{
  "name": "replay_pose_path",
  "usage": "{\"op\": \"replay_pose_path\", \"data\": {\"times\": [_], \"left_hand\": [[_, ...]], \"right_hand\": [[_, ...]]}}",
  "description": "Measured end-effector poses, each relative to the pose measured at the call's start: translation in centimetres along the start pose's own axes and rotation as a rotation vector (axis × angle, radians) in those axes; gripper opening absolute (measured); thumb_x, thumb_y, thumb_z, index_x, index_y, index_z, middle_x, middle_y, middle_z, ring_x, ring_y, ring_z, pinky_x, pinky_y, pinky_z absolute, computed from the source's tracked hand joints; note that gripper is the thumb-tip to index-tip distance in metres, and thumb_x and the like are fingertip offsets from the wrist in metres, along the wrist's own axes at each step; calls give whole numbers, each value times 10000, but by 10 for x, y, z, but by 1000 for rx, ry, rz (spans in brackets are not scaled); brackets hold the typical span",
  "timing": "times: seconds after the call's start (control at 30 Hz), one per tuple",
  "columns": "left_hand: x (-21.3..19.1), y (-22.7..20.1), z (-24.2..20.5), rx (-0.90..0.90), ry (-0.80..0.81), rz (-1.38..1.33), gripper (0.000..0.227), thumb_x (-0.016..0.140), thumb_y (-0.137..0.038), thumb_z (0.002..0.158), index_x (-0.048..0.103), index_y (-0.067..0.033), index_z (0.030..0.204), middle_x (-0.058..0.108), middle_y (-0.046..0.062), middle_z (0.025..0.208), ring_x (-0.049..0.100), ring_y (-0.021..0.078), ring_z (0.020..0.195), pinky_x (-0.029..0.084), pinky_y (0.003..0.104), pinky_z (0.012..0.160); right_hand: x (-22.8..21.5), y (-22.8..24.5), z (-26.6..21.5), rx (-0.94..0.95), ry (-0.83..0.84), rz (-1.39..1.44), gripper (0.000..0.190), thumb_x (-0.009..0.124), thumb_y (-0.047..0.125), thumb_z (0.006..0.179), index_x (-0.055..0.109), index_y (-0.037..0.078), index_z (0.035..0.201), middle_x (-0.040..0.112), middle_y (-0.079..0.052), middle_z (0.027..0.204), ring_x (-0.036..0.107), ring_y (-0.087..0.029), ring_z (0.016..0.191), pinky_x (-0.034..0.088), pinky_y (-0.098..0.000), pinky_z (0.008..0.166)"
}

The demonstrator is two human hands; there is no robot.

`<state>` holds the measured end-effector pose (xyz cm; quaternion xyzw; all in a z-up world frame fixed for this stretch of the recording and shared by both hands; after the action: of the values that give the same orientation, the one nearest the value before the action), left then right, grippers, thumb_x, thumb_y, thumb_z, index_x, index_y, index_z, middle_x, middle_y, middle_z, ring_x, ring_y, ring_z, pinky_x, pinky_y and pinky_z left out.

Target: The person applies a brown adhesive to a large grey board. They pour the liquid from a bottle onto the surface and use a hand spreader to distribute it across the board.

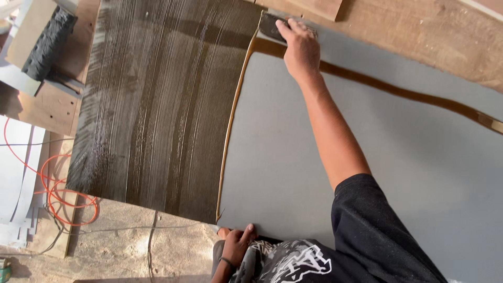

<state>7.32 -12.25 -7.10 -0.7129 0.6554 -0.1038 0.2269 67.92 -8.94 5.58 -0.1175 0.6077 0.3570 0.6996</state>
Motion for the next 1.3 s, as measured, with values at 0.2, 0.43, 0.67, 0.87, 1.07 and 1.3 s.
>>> {"op": "replay_pose_path", "data": {"times": [0.2, 0.43, 0.67, 0.87, 1.07, 1.3], "left_hand": [[2, 10, 2, -127, 54, -5, 558, 596, -554, 909, 902, -103, 787, 841, 12, 717, 720, 41, 719, 517, 222, 682], [1, 6, 0, -126, 60, -36, 547, 641, -543, 892, 901, -77, 772, 837, 29, 692, 659, 20, 649, 456, 217, 585], [7, 16, 5, -111, 92, -81, 534, 633, -524, 909, 892, -72, 788, 828, 14, 709, 663, 35, 704, 497, 222, 650], [2, 14, 10, 12, 57, -58, 555, 646, -528, 896, 902, -61, 740, 761, 7, 578, 639, 34, 601, 462, 203, 557], [13, 57, 43, 118, 28, 123, 737, 603, -695, 939, 452, -132, 488, 379, -48, 494, 367, 77, 540, 276, 308, 526], [4, 29, 28, 93, 19, 73, 683, 666, -653, 929, 491, -150, 500, 430, -74, 519, 384, 48, 557, 273, 293, 508]], "right_hand": [[30, -11, 12, 17, 12, -60, 694, 495, -194, 834, 654, 160, 1409, 623, -251, 1383, 580, -448, 1263, 486, -546, 1011], [31, -8, 13, -8, 3, -74, 693, 498, -214, 814, 652, 141, 1390, 640, -215, 1361, 591, -416, 1231, 503, -505, 984], [39, -17, 12, 36, 18, -29, 705, 471, -203, 829, 648, 160, 1407, 608, -252, 1399, 558, -445, 1278, 466, -522, 1039], [38, -17, 8, 89, 97, -2, 771, 433, -248, 835, 624, 179, 1448, 585, -243, 1435, 555, -457, 1295, 463, -569, 1053], [41, -22, 11, 107, 108, -10, 784, 471, -250, 820, 625, 190, 1450, 594, -234, 1428, 554, -418, 1299, 453, -535, 1052], [16, -2, 10, 49, 181, 36, 778, 474, -241, 783, 681, 199, 1391, 644, -229, 1364, 671, -459, 1124, 539, -550, 942]]}}
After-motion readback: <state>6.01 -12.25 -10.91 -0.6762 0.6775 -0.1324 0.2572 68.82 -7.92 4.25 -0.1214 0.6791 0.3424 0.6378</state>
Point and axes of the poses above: each hand's wrist, its own z-axis towards the middle knuckle, its own x-axis out of the palm, y = z × x, the point moved 10 cm from there along z, towards the middle knuckle
